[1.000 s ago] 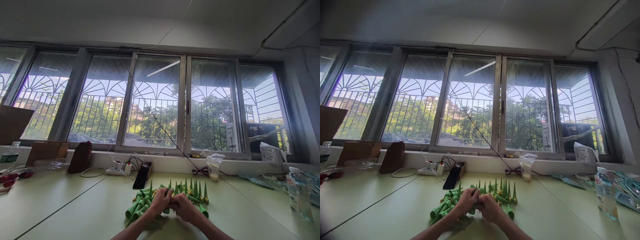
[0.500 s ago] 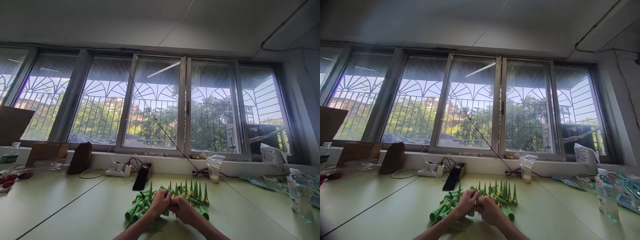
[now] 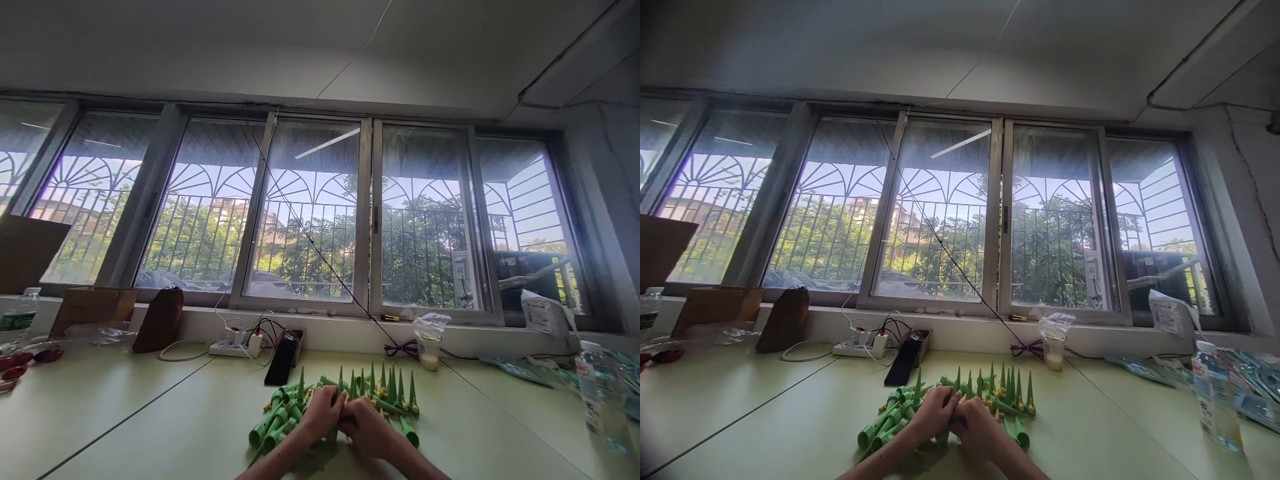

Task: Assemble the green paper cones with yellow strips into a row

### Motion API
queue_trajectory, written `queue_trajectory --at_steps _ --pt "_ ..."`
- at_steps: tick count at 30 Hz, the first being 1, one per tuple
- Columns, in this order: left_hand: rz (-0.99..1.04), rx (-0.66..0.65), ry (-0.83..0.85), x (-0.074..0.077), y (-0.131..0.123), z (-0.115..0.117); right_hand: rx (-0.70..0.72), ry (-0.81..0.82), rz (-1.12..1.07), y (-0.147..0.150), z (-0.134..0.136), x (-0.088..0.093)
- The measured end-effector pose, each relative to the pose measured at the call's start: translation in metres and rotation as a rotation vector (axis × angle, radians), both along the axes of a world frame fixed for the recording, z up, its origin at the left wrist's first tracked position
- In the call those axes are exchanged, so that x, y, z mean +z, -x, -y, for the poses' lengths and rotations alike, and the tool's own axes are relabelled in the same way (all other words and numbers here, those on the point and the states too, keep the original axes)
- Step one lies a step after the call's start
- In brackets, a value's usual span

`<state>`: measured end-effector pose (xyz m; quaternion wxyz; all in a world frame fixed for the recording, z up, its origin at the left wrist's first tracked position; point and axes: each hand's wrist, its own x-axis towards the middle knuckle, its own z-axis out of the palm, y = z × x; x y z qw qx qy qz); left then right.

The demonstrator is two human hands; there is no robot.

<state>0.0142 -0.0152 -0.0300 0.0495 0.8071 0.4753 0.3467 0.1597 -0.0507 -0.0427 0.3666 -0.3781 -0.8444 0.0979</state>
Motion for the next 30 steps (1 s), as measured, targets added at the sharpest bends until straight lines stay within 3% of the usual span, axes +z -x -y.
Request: queue_trajectory --at_steps 12,30 --pt "0.003 -0.004 0.005 0.0042 0.0011 0.0057 -0.05 0.0 0.032 0.0014 0.0087 0.0062" --pt "-0.036 -0.021 0.015 -0.0011 0.0007 0.0031 -0.048 0.0 0.04 0.0044 0.0088 0.0071"
